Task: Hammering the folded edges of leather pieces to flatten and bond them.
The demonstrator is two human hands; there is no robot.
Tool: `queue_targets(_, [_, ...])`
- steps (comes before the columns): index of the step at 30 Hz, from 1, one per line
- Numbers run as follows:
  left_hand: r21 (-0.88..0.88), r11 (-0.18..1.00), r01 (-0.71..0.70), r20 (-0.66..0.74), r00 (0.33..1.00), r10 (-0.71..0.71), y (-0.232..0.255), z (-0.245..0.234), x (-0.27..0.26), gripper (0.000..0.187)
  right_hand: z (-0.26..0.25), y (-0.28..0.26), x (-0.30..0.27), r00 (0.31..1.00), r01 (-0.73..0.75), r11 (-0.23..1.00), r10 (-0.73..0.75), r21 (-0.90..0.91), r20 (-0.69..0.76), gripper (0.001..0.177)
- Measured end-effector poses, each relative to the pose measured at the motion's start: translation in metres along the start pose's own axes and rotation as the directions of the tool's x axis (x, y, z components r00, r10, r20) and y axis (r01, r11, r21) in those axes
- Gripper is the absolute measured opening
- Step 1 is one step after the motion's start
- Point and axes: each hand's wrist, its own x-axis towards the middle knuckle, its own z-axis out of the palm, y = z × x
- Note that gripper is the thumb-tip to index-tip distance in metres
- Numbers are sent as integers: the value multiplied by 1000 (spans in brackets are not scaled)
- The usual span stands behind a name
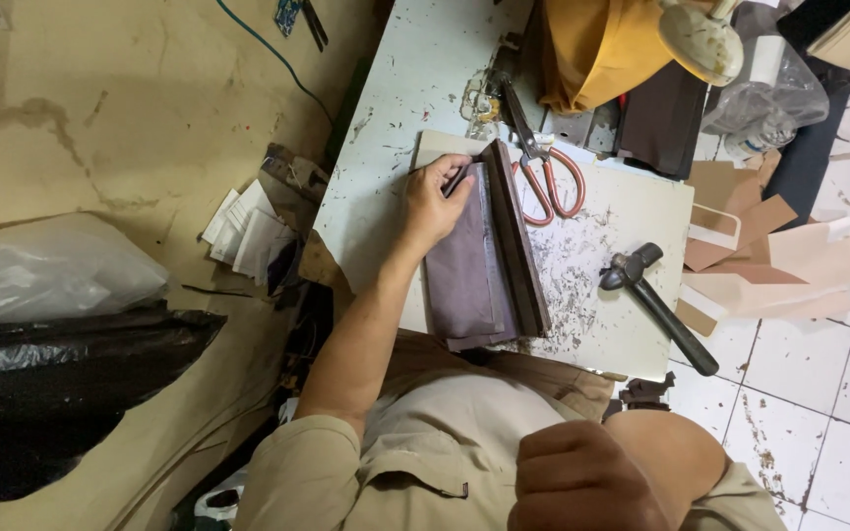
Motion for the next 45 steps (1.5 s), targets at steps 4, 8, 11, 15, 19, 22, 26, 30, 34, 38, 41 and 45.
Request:
queue_targets(4, [-25, 1000, -7, -26, 1000, 6, -10, 6, 2, 27, -11, 5, -2, 990, 67, 998, -68, 7, 128, 38])
queue_targets(8, [-4, 1000, 27, 18, 999, -27, 0, 0, 1, 29, -18, 7, -3, 987, 94, 995, -91, -15, 132, 37])
queue_targets(11, [-38, 999, 17, 0, 1000, -17, -1, 1, 1, 26, -24, 9, -3, 967, 124, 992, -127, 26, 220, 38])
queue_targets(15, [-5, 999, 37, 20, 999, -37, 3, -2, 0, 27, -24, 7, -3, 970, 101, 994, -107, 39, 218, 39])
queue_targets(19, [8, 1000, 19, 24, 1000, -19, 3, -2, 0, 27, -27, 7, -3, 961, 96, 994, -106, 51, 255, 38])
queue_targets(22, [-11, 1000, -13, 11, 1000, 13, 2, -2, 0, 27, -20, 0, -2, 982, 18, 1000, -20, 9, 190, 41])
queue_targets(26, [18, 999, 37, 35, 999, -37, 6, -4, -1, 28, -19, 2, -4, 982, 31, 999, -36, 27, 187, 39])
queue_targets(30, [-19, 1000, 6, 29, 1000, -6, 7, -4, -3, 28, -20, 4, -5, 967, 77, 995, -90, 61, 240, 40])
queue_targets(34, [-35, 999, 21, 37, 999, -20, 11, -6, -3, 26, -23, 6, -5, 952, 94, 993, -111, 70, 284, 42])
queue_targets(38, [-40, 999, 11, 41, 999, -9, 5, -3, 1, 27, -25, 6, 4, 941, 107, 993, -117, 49, 317, 41])
queue_targets(41, [-23, 997, -78, -46, 996, 77, -14, 9, 2, 25, -11, -3, 17, 979, 38, 996, -22, -77, 200, 26])
queue_targets(45, [50, 995, -88, -84, 992, 92, -18, 13, 6, 25, 14, 18, -4, 940, -307, 879, 221, -364, -260, 18])
